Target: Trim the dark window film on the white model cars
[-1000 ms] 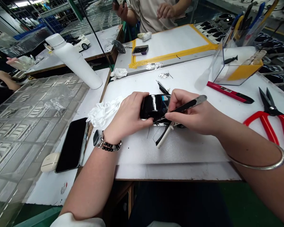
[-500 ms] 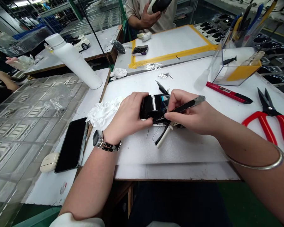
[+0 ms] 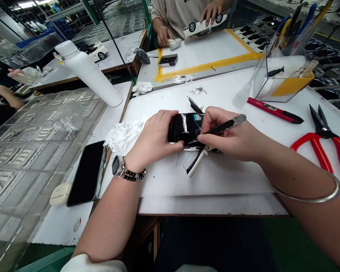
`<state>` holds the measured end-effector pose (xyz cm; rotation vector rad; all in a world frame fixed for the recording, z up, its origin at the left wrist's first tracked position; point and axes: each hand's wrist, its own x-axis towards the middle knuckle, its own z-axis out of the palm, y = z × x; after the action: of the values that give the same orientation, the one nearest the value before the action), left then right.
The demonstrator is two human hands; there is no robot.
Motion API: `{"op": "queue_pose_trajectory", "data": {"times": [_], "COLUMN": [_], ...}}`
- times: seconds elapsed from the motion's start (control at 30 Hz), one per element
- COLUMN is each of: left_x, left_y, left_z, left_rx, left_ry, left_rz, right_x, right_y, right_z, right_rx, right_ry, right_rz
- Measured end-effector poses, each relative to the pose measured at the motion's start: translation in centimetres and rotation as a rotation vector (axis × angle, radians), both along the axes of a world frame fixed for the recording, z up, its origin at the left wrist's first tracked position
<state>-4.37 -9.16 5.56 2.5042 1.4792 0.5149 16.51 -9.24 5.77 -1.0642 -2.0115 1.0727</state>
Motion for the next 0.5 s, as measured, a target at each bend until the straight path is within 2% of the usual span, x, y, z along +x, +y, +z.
{"op": "queue_pose_trajectory", "data": {"times": [0.5], "left_x": [0.03], "left_y": [0.0], "left_z": [0.02], "left_rx": [0.0], "left_ry": [0.015], "left_rz": [0.007], "right_x": [-0.04], "right_y": [0.0], "right_z": [0.04], "right_rx": [0.015], "right_ry": [-0.006], "right_rz": [0.005]}}
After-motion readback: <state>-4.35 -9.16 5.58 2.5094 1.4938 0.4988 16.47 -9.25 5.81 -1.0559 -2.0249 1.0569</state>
